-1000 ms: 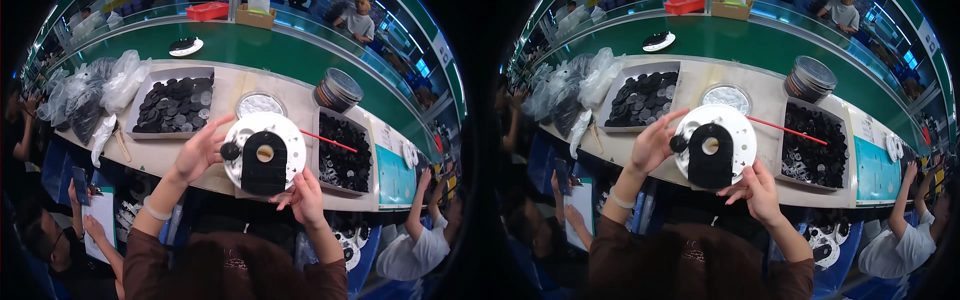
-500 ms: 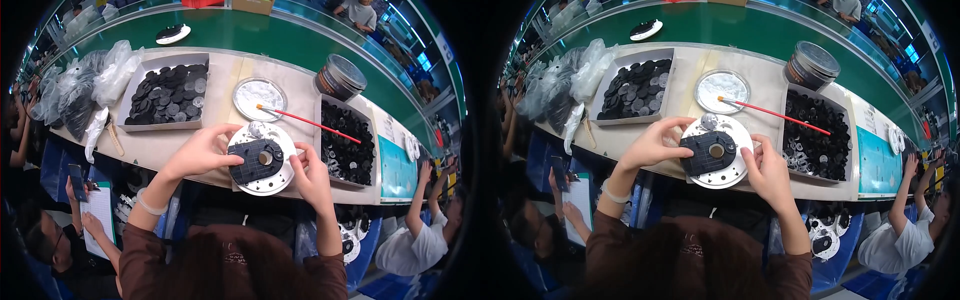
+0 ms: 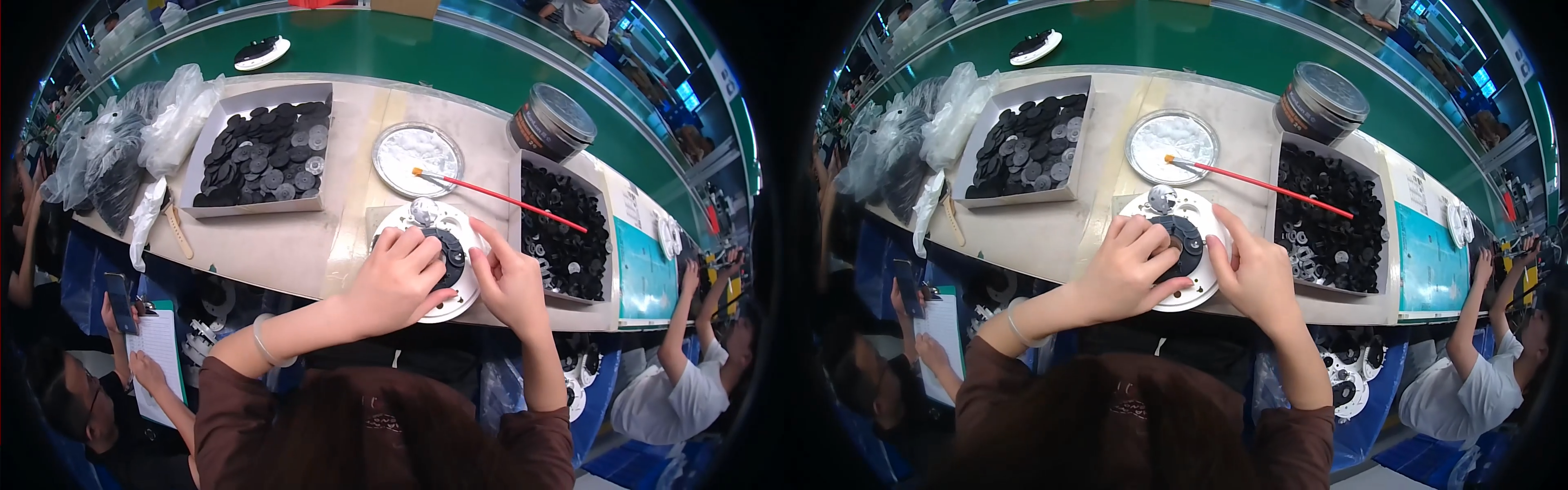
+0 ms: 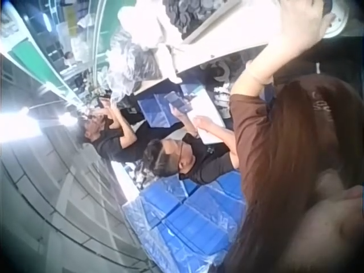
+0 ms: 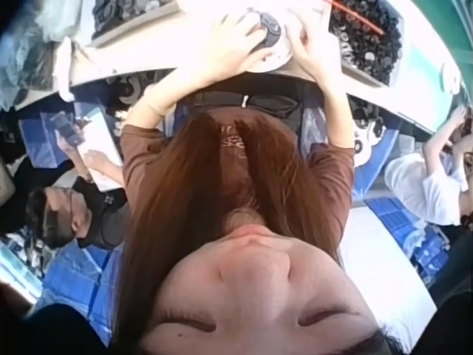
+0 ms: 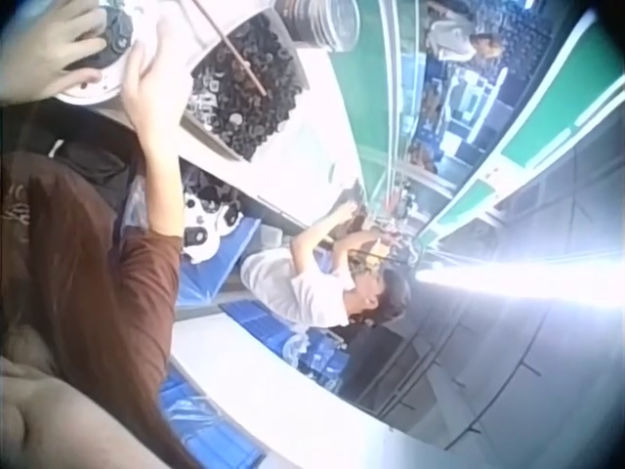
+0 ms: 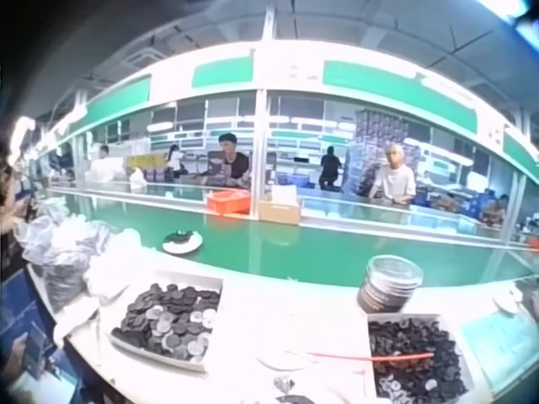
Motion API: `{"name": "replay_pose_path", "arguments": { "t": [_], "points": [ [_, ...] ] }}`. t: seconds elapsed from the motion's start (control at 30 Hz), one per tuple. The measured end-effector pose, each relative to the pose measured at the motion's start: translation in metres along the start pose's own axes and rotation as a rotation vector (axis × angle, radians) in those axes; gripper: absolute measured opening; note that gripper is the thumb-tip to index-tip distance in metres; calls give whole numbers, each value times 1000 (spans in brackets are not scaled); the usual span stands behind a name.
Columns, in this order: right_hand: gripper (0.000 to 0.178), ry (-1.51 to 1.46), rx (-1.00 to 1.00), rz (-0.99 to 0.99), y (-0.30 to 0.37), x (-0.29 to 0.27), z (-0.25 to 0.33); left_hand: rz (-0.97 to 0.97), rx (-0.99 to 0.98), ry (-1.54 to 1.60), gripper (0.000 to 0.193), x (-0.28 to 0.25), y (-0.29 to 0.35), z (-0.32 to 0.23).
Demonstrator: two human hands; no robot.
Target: Applying lubricant to small circular parts and assembling them onto a white base plate on a factory assembly line.
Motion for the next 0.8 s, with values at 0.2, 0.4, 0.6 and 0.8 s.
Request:
{"name": "replay_pose_path", "arguments": {
  "t": [0.2,0.4,0.6,0.8],
  "points": [
    [34,43,-42,-25,6,0,0,68,37,57,28,5,-4,1],
    [34,41,-7,35,6,-2,5,149,61,45,27,3,-7,-1],
    [32,12,25,85,4,-2,6,222,12,101,27,3,-5,2],
    [26,80,42,227,-7,-3,9,176,-21,144,26,-1,-5,3]
  ]
}}
Point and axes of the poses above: each hand's wrist, its own y-axis away from the middle knuckle, its own x-axis out of the palm, z = x × y, the point moved 8 cm from there along -y, towards the middle knuckle, and after that the axes turned 15 degrees about -x, right-handed, at the moved point
